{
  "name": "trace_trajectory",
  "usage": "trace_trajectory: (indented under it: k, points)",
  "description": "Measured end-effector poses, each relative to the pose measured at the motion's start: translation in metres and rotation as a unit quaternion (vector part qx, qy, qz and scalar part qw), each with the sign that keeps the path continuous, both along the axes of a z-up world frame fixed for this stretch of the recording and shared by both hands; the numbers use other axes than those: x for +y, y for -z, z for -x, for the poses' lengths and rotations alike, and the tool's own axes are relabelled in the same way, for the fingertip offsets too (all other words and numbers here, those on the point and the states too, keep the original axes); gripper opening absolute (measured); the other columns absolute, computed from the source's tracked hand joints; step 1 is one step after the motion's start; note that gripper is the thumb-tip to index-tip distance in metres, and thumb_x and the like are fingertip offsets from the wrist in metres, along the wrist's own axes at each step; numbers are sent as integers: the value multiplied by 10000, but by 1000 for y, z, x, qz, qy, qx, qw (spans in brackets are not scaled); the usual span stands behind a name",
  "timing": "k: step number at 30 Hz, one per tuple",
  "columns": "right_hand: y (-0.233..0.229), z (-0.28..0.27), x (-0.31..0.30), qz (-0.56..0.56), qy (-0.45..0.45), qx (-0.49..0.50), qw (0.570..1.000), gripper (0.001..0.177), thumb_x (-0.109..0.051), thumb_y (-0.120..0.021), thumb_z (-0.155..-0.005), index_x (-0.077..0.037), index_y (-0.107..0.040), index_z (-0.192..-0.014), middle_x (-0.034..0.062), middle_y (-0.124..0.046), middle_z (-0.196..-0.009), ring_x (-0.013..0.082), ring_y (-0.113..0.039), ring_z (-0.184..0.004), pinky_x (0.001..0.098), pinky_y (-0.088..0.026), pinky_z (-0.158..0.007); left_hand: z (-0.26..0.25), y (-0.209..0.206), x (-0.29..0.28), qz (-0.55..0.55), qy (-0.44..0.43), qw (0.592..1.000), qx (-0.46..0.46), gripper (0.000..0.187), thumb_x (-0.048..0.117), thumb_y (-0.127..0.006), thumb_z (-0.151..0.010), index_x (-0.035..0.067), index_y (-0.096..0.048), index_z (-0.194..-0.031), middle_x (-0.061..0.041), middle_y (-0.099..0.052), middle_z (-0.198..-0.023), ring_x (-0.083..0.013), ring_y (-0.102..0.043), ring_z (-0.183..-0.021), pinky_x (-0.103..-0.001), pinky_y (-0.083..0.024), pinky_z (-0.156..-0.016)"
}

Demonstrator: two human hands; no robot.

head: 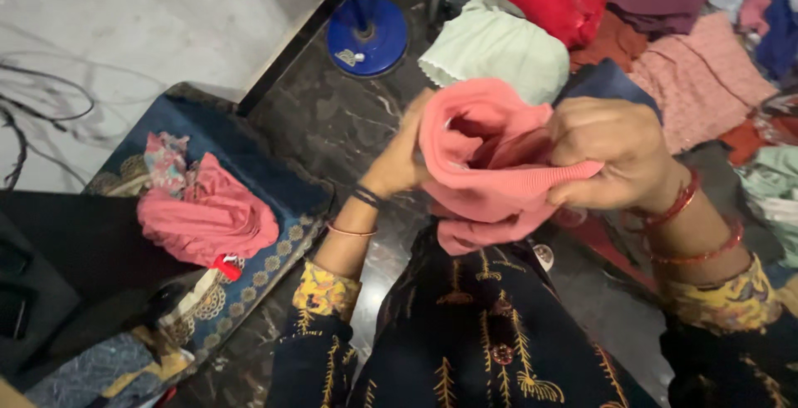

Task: The person folds a pink shirt and a white patterned cloth on the floor. They smooth out the items, fold them neatly, and place them on a pile of other folded clothes.

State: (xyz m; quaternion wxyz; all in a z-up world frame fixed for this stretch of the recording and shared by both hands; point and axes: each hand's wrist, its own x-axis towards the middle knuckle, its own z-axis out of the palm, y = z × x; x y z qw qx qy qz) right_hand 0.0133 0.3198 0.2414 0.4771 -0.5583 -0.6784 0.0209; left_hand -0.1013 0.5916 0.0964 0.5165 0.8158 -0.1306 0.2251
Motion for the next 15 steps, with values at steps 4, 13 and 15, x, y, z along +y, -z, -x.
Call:
trace_trajectory:
  k: [4, 13, 15]
  points:
    - [-17, 3, -7, 0, -31, 85, 996, 423, -386, -708, -968, -66, -565, -731, 59, -541, -740, 241, -553, -696, 343, -471, -646, -25, 41, -23, 134, 146, 966, 165, 590, 242, -784, -911, -8, -572, -1402, -114, -690, -1339, -185, -618, -1226, -351, -510, -1094]
    - [99, 11, -75, -229, 439, 136, 858, 411, -387, -660, -1132, -40, -471, -1243, 49, -503, -1172, 159, -512, -1022, 315, -454, -941, -32, 16, -38, 293, 153, 941, 69, 370, 183, -557, -1083, -15, -553, -1396, -68, -650, -1325, -156, -605, -1229, -324, -497, -1093]
    - [144, 38, -70, -280, 523, 188, 783, 380, -292, -660, -1119, -63, -444, -1333, 35, -469, -1232, 146, -511, -1051, 275, -457, -909, -34, -10, -52, 222, 170, 960, 30, 350, 145, -531, -1094, -16, -549, -1404, -71, -643, -1340, -156, -593, -1255, -313, -469, -1139]
